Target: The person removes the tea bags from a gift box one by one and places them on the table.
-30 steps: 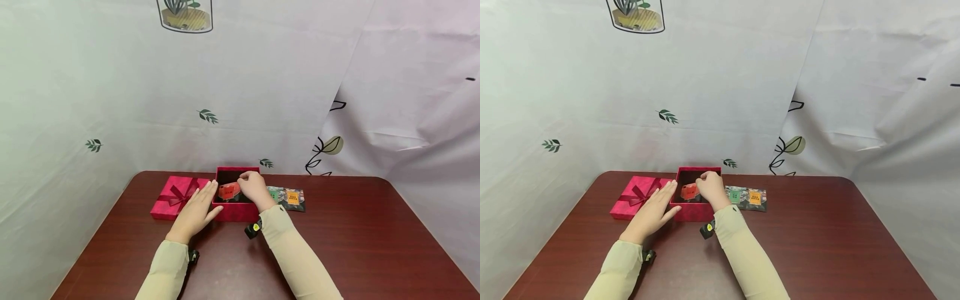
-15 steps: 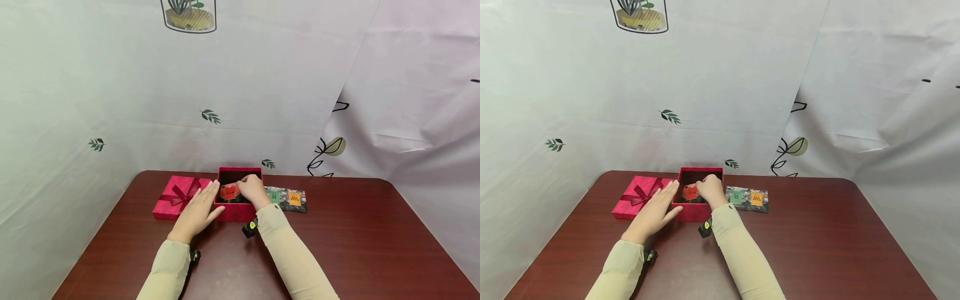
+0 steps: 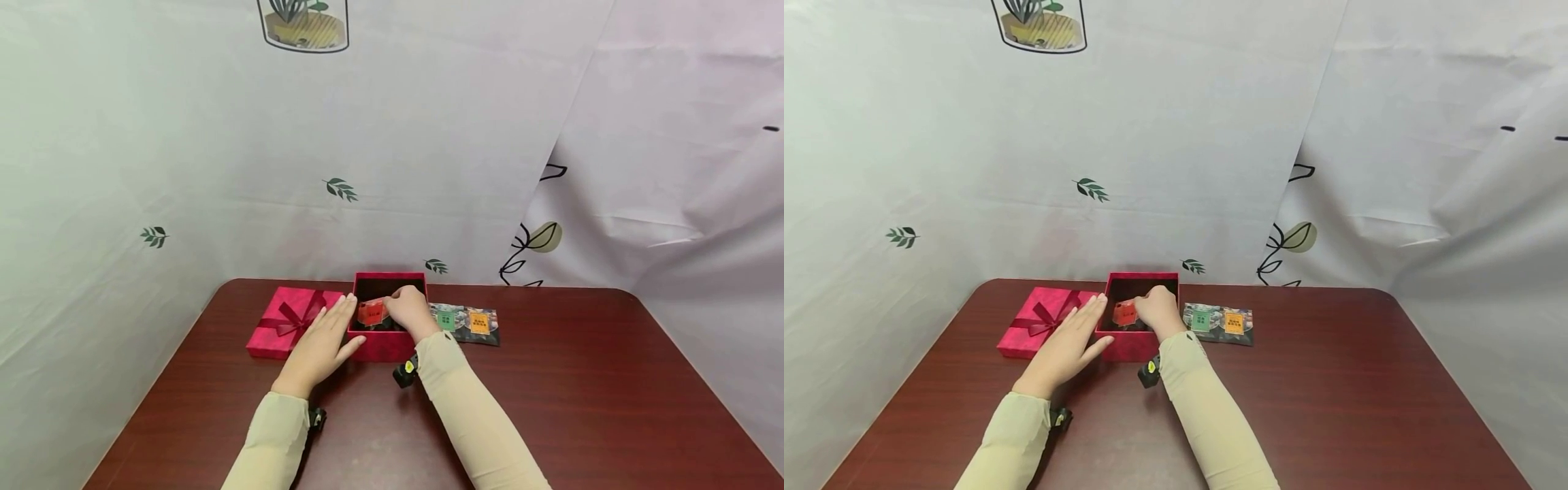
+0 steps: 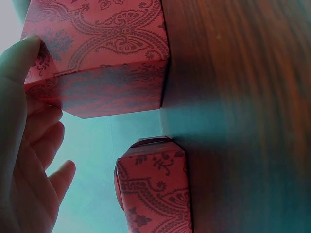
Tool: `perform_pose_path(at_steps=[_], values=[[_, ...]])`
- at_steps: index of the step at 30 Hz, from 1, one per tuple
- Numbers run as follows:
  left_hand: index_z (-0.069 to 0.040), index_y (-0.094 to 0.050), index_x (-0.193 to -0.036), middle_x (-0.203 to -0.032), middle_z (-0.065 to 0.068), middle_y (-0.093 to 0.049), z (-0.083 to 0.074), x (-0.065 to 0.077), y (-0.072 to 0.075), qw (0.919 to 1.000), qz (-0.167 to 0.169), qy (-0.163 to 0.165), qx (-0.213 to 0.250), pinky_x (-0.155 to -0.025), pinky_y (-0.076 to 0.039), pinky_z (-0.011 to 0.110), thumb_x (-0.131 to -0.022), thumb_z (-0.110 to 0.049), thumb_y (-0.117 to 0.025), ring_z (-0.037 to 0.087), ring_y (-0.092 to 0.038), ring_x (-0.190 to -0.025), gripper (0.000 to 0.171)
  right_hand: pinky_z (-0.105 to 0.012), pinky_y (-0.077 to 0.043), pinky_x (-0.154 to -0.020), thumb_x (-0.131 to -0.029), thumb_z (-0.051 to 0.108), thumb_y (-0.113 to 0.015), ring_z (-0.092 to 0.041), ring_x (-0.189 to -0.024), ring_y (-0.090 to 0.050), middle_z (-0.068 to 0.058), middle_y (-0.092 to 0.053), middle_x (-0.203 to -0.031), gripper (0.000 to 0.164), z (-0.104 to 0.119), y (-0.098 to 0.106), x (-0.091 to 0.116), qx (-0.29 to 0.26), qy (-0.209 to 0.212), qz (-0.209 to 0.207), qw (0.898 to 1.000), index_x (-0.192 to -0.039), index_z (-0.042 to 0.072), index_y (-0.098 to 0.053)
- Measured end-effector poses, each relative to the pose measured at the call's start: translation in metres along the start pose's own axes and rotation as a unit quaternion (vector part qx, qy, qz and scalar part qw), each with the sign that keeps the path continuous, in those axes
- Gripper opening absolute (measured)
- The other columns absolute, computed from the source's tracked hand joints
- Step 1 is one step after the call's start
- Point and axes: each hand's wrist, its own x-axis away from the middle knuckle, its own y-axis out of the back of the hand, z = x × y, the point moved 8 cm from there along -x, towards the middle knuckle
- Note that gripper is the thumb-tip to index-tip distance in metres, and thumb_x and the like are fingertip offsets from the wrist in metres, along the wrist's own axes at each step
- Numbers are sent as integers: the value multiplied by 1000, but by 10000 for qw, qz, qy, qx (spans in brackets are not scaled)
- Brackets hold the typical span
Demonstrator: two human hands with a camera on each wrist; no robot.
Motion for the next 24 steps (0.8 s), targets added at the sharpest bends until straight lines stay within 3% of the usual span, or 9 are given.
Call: perform_pose_path(at_steps=[3, 10, 18, 24], values=[[-3, -33, -158, -163, 13, -32, 0, 0, -1, 10000, 24, 15, 22, -123, -21, 53, -99, -43, -64, 29, -26, -152, 77, -47, -57, -88, -101, 23, -61, -30, -100, -67, -15, -70, -114, 29, -1, 0, -1, -102, 68, -20, 9999, -116, 0, -71], [-4, -32, -158, -164, 12, -31, 1, 0, -2, 9999, 88, 47, 12, -123, -21, 53, -100, -44, -61, 28, -25, -153, 77, -41, -61, -80, -97, 9, -65, -25, -81, -73, -19, -68, -109, 29, -2, -6, -3, -1015, 40, 366, 9942, -123, -4, -64], [-2, -36, -156, -163, 13, -33, 1, -1, 0, 10000, 3, -7, 38, -122, -24, 54, -100, -42, -63, 30, -27, -152, 75, -42, -60, -85, -93, 4, -70, -21, -71, -74, -24, -70, -113, 34, -5, -10, -6, -915, -51, 656, 9936, -124, -9, -65], [-1, -36, -156, -163, 14, -33, 1, -1, 0, 10000, -10, -32, 44, -122, -23, 54, -99, -42, -64, 30, -27, -152, 75, -38, -62, -78, -92, 1, -70, -20, -68, -74, -23, -71, -109, 31, -4, -11, -5, -879, -88, 689, 9937, -121, -9, -67]])
